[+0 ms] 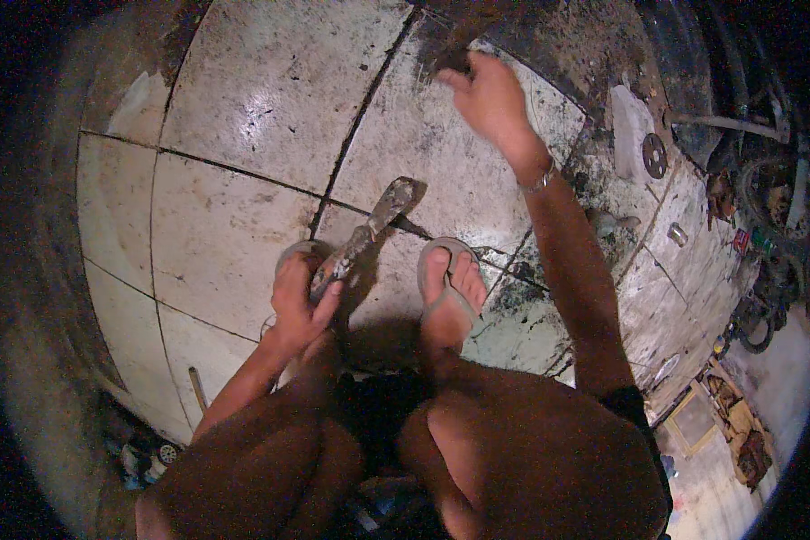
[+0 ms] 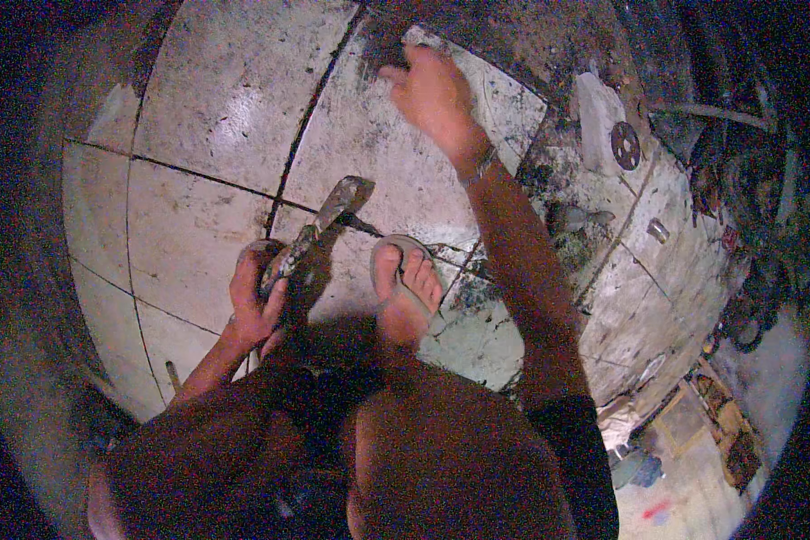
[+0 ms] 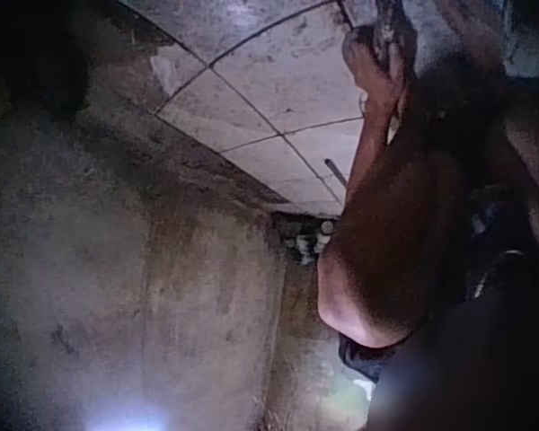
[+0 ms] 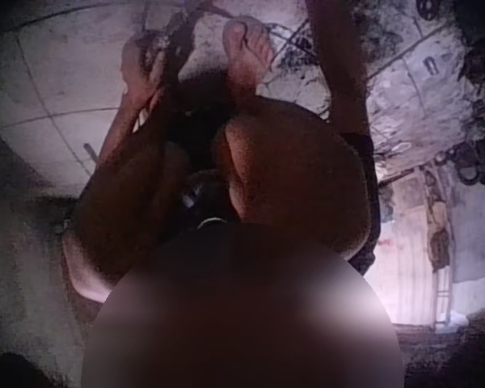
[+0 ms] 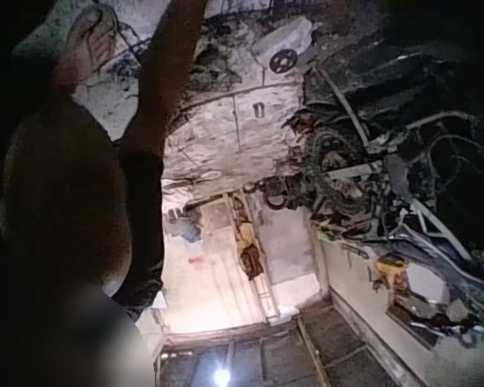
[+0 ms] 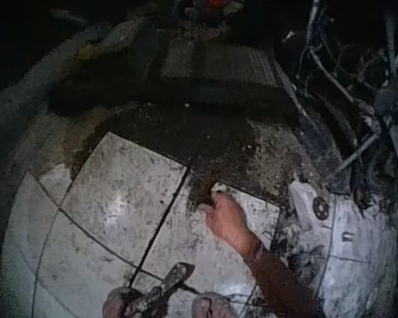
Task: The person scrapes grout lines between floor tiles using a metal scraper held in the right hand while stabilizing with the left hand. The person remains crouched over the tiled floor throughout the clip.
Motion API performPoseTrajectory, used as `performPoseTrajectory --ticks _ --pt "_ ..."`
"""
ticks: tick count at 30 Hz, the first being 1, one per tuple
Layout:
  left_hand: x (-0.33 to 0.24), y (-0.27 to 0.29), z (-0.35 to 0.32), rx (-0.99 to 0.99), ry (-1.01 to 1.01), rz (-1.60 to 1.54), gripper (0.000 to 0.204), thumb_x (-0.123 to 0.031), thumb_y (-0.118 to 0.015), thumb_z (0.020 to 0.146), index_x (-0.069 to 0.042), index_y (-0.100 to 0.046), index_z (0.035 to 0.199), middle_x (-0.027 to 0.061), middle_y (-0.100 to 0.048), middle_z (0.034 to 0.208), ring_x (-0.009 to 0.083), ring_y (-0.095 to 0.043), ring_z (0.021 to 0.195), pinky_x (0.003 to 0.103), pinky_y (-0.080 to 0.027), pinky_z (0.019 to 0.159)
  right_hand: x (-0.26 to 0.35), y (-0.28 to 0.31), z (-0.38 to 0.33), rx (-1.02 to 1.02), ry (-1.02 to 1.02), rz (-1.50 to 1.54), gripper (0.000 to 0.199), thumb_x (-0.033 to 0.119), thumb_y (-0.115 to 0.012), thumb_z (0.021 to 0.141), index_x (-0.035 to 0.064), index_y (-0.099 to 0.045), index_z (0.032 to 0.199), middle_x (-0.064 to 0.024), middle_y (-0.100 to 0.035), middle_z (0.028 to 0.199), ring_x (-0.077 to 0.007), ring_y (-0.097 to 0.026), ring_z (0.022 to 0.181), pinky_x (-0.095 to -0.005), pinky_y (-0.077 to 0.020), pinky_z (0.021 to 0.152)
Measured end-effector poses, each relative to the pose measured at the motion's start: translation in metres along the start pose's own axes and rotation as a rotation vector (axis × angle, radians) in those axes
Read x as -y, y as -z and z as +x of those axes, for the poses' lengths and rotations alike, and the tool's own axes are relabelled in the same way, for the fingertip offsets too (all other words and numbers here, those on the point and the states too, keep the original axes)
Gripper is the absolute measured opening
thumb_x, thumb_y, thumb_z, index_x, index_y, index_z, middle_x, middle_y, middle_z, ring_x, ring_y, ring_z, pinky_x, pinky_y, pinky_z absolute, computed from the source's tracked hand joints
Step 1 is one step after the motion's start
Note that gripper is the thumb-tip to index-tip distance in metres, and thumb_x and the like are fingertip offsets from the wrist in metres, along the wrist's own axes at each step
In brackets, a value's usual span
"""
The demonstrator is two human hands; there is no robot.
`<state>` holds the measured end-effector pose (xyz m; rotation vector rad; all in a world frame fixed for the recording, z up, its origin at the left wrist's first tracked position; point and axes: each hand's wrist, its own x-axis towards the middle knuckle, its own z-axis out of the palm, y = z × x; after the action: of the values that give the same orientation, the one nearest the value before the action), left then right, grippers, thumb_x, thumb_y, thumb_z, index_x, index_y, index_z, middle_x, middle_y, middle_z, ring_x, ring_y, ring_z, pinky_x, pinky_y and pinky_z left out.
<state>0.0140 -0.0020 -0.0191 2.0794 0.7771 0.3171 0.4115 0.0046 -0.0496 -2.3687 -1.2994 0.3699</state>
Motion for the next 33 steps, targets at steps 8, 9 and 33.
performPoseTrajectory --ticks 8,9,33 --pt "0.0 0.0 0.001 -0.021 0.009 -0.013 0.036 -0.019 -0.072 0.084 0.003 -0.06 0.11 0.0229 -0.062 0.103 0.0433 -0.06 0.094 0.049 -0.049 0.084 -0.004 -0.004 -0.01 -0.002 0.053 -0.008 0.032 0.033 -0.073 0.089 0.0021 -0.066 0.085 -0.0201 -0.07 0.085 -0.0448 -0.067 0.083 -0.0538 -0.0537 0.074" --pt "0.001 0.0 0.001 -0.02 0.006 -0.011 0.036 -0.019 -0.072 0.084 0.003 -0.06 0.109 0.0229 -0.062 0.103 0.0433 -0.06 0.094 0.049 -0.049 0.084 -0.005 -0.004 -0.01 -0.043 0.052 0.051 0.032 0.033 -0.073 0.088 0.0021 -0.068 0.087 -0.0197 -0.071 0.085 -0.0441 -0.068 0.082 -0.0529 -0.054 0.074" --pt "0.003 0.0 0.004 0.033 0.0 0.026 0.034 -0.02 -0.072 0.086 0.003 -0.059 0.108 0.0228 -0.061 0.101 0.0444 -0.059 0.094 0.05 -0.047 0.083 -0.034 -0.003 0.01 -0.162 -0.165 0.217 0.033 0.03 -0.084 0.082 -0.0017 -0.073 0.085 -0.0123 -0.072 0.072 -0.0176 -0.065 0.063 -0.0362 -0.0514 0.06"
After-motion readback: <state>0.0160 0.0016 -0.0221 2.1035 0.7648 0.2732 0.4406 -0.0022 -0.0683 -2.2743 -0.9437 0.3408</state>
